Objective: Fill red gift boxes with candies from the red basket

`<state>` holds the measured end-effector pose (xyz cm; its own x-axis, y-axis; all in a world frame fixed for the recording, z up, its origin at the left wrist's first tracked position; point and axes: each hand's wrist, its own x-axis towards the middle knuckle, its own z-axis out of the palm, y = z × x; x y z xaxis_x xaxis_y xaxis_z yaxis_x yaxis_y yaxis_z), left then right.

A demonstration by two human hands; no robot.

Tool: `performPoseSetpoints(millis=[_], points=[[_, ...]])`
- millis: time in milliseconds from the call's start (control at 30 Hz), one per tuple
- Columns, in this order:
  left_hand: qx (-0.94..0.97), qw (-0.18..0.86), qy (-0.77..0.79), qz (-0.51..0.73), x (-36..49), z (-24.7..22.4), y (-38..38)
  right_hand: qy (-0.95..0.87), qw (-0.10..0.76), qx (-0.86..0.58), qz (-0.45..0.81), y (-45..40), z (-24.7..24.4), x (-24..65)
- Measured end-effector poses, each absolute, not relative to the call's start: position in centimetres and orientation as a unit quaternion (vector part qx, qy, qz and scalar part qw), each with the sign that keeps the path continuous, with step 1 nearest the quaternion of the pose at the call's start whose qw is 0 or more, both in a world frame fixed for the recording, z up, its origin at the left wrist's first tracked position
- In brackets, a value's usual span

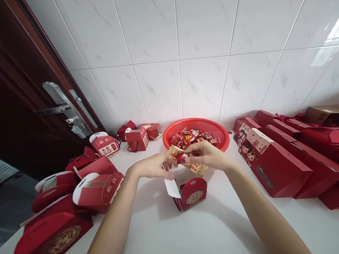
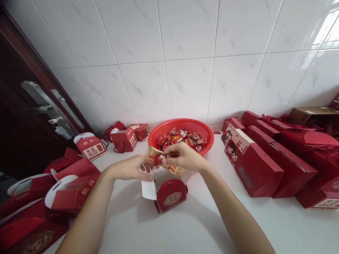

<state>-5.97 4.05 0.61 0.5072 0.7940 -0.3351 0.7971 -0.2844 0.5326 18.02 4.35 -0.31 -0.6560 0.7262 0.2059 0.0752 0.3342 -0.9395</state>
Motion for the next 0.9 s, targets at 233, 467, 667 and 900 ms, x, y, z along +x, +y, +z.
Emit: performPoseSetpoints(millis=[233, 467, 667, 900], points=[[0.800, 0.383, 0.462, 0.015, -6.4, 0.3, 4.6, -0.808, 0.211, -0.261, 0.484, 4.9, -1.4, 17.7], [0.803, 0.395, 0.446, 0.033, -6.5, 0.3, 4.6, -0.837, 0.190, -0.280, 0.430, 5.3, -1.8, 17.9], [0.814, 0.397, 0.423, 0.028, -6.4, 0.6, 4.3, -0.852, 0.134, -0.249, 0.441, 5.2, -1.9, 17.8], [0.831, 0.352, 0.429, 0.040, -6.2, 0.8, 4.0, -0.854, 0.117, -0.261, 0.434, 4.9, -1.9, 17.7]])
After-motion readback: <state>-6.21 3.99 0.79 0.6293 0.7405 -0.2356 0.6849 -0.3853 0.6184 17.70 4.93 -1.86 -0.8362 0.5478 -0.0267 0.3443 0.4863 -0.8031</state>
